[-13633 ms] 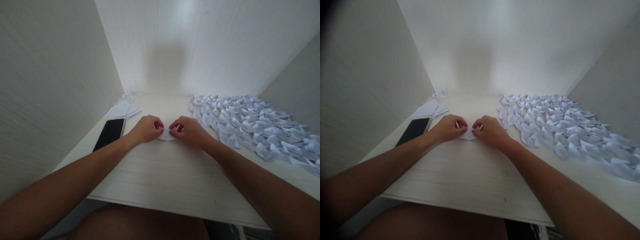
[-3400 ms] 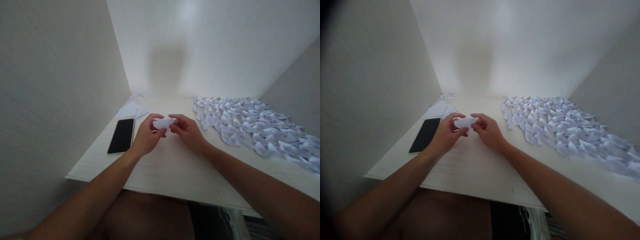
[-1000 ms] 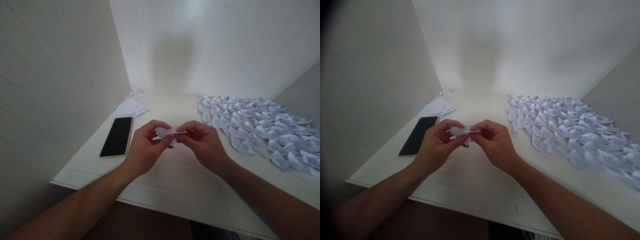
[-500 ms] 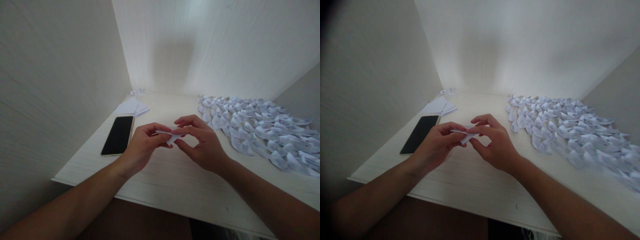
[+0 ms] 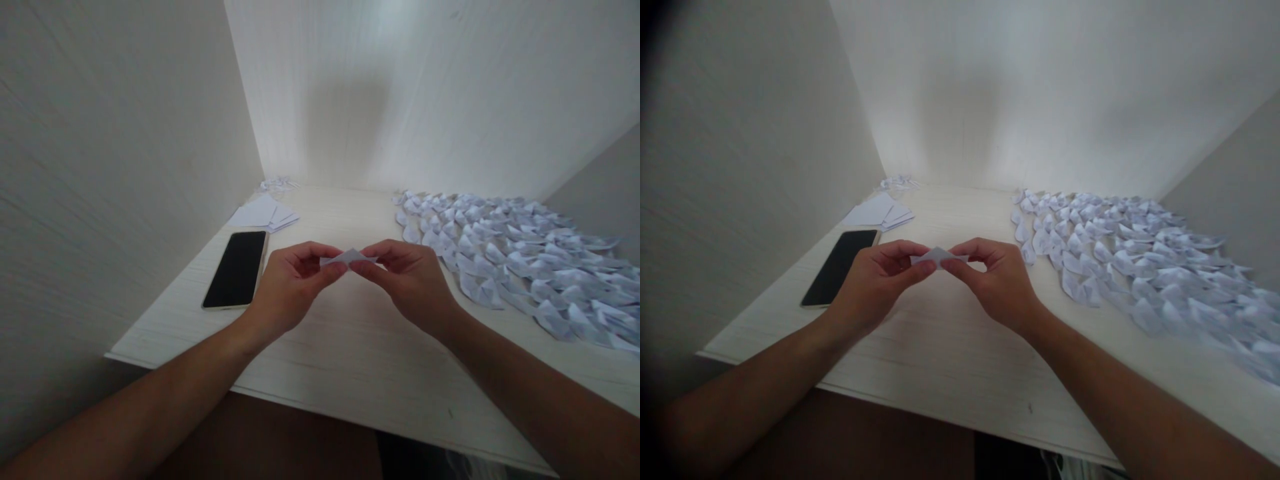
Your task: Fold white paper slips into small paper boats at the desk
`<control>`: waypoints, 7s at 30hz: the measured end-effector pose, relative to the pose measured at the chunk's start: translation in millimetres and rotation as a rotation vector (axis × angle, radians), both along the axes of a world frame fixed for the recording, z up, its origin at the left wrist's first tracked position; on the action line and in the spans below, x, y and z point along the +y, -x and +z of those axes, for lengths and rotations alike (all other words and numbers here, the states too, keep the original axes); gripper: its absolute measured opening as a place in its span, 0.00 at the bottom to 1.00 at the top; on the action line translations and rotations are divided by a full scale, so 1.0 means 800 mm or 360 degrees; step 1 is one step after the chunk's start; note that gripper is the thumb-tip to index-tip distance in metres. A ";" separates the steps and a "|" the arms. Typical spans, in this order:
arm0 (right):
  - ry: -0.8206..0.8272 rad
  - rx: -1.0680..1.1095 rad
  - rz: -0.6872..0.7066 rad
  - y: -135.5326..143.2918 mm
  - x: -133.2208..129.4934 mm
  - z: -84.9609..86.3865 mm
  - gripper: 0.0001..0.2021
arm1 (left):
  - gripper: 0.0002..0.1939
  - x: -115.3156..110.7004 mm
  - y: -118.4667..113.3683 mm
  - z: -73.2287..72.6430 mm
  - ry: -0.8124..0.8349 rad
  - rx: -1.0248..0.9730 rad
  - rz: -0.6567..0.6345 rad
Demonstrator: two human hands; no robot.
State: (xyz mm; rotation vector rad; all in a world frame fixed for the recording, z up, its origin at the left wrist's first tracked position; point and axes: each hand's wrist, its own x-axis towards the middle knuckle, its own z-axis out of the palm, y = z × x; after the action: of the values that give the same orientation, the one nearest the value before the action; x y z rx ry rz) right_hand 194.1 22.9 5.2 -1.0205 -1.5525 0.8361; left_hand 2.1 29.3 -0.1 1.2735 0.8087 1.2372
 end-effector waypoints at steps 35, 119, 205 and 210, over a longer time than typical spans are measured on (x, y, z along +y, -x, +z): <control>0.0473 0.0131 0.0225 0.005 -0.001 0.002 0.10 | 0.05 0.004 0.003 0.006 0.0724 -0.0490 -0.0213; 0.0343 0.0477 0.0164 -0.009 0.010 0.006 0.15 | 0.07 -0.008 0.005 0.007 -0.0510 0.0374 0.0361; 0.0027 0.0305 -0.0087 0.016 -0.012 -0.005 0.17 | 0.17 0.005 -0.001 -0.004 -0.0382 0.0039 0.0092; 0.0055 0.0315 -0.0060 0.012 -0.011 0.001 0.17 | 0.15 0.007 -0.002 -0.005 -0.0399 -0.0001 0.0086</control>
State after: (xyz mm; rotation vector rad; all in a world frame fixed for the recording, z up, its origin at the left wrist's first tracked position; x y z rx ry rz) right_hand 184.8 14.3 6.0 -0.9586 -1.3517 0.9123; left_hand 3.6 34.7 -3.8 1.4592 0.7072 1.4161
